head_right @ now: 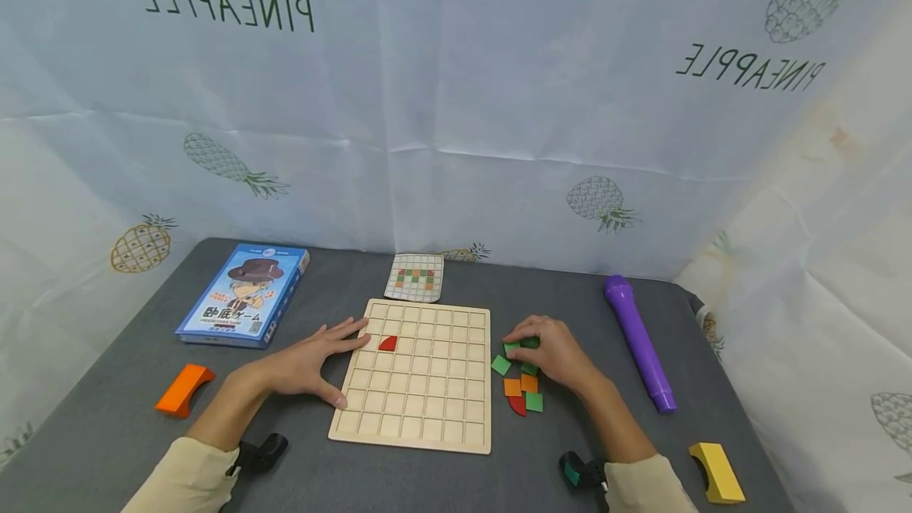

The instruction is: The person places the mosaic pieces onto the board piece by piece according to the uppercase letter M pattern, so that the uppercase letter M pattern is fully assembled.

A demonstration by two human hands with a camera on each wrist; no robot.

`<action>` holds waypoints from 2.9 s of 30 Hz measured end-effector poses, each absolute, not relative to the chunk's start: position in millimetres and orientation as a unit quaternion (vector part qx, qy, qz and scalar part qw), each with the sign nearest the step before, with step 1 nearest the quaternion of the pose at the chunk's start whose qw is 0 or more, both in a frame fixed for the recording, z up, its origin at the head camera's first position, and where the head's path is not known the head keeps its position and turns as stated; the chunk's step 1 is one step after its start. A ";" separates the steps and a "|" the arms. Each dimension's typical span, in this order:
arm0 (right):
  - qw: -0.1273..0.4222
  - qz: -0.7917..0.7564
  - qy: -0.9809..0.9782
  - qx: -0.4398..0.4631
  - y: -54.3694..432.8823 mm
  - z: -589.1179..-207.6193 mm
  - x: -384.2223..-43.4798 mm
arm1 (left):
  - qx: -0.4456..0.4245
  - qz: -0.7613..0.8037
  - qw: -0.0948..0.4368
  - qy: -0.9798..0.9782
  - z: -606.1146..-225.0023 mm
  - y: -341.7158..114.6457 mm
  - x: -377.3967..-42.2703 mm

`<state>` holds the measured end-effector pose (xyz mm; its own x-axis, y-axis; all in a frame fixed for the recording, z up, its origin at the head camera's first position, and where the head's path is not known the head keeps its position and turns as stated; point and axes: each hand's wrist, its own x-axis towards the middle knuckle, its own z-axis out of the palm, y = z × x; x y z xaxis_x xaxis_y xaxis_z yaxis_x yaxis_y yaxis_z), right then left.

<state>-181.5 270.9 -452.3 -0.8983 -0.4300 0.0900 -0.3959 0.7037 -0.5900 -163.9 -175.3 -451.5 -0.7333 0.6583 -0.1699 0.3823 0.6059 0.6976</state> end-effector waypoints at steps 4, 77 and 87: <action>0.017 -0.322 0.918 -0.230 264.8 -449.5 -183.9 | 0.296 0.328 0.211 0.872 -451.9 -175.6 -164.2; 0.104 -0.389 0.866 -0.297 122.8 -454.4 -196.9 | 0.290 0.334 0.212 0.871 -450.0 -175.6 -165.0; 0.083 -0.382 0.881 -0.268 112.9 -457.5 -193.2 | 0.287 0.334 0.213 0.872 -451.9 -175.1 -165.5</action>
